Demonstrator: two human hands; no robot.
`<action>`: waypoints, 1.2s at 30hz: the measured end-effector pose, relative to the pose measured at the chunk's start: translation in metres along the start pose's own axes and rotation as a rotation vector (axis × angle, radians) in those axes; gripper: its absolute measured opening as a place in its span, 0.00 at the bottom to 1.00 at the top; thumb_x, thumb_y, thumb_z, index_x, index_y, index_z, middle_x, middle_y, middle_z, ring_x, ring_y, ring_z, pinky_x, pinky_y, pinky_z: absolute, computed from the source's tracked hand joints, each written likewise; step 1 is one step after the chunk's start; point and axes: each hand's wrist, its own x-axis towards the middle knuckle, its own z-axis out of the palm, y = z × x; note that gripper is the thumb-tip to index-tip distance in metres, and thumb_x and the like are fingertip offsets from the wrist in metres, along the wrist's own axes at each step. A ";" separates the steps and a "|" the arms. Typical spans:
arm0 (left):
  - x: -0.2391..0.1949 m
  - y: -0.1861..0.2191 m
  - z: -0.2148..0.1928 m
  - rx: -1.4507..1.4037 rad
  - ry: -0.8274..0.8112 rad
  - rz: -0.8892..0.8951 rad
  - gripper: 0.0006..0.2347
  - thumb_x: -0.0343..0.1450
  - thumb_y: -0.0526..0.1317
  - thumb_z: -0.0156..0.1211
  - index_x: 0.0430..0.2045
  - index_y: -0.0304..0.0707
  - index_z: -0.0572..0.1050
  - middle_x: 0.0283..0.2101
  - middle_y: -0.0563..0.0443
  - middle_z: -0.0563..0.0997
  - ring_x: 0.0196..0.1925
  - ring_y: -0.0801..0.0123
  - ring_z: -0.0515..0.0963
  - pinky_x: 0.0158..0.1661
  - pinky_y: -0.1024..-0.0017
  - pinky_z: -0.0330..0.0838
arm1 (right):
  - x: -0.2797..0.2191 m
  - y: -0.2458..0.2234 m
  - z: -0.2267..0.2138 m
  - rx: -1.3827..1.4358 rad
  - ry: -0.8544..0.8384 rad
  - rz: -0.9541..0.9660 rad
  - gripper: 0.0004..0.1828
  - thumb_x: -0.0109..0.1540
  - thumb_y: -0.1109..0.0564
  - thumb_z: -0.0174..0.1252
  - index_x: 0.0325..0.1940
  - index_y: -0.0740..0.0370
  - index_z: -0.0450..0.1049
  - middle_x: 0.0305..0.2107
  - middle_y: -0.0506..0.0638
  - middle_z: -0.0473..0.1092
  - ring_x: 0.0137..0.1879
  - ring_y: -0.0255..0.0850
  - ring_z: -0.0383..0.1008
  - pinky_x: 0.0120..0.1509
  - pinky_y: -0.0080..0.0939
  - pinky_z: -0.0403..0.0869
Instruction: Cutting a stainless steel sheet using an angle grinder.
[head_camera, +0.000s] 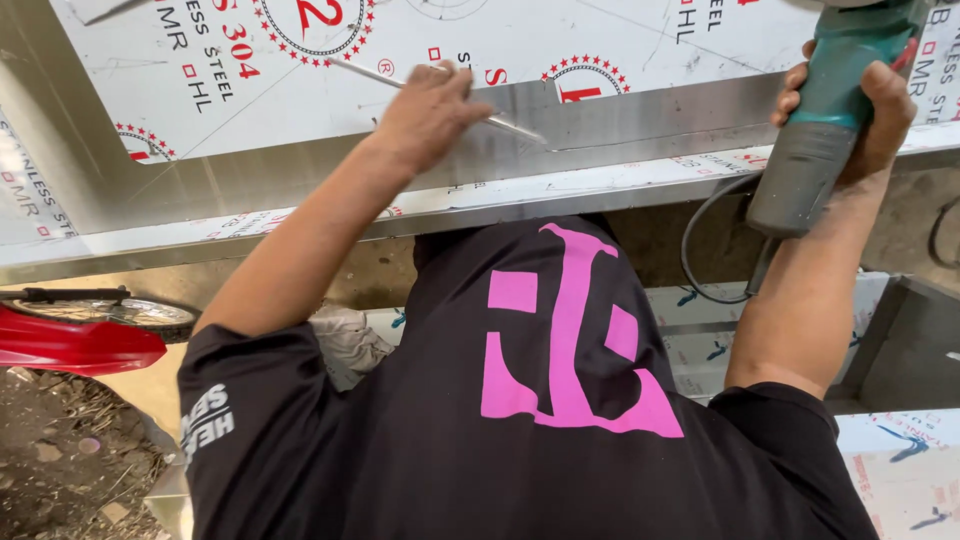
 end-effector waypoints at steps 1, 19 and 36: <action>0.005 0.007 0.002 -0.003 -0.005 0.000 0.12 0.74 0.35 0.55 0.45 0.59 0.82 0.43 0.46 0.75 0.53 0.56 0.76 0.54 0.59 0.69 | 0.001 0.000 -0.001 0.002 0.002 0.004 0.37 0.67 0.42 0.66 0.65 0.74 0.63 0.44 0.59 0.69 0.47 0.44 0.75 0.59 0.45 0.80; 0.011 0.025 0.024 0.060 0.280 0.030 0.08 0.71 0.39 0.59 0.41 0.56 0.80 0.56 0.50 0.71 0.63 0.58 0.69 0.61 0.61 0.63 | 0.001 -0.004 0.010 0.001 0.020 -0.055 0.37 0.64 0.41 0.68 0.64 0.72 0.65 0.43 0.60 0.69 0.48 0.46 0.79 0.59 0.46 0.82; 0.005 0.010 0.030 0.207 0.284 0.130 0.06 0.73 0.37 0.59 0.42 0.53 0.77 0.47 0.53 0.74 0.57 0.62 0.74 0.58 0.64 0.66 | -0.010 -0.006 0.030 0.001 0.094 -0.068 0.33 0.67 0.44 0.67 0.65 0.71 0.67 0.46 0.64 0.71 0.46 0.47 0.76 0.60 0.47 0.82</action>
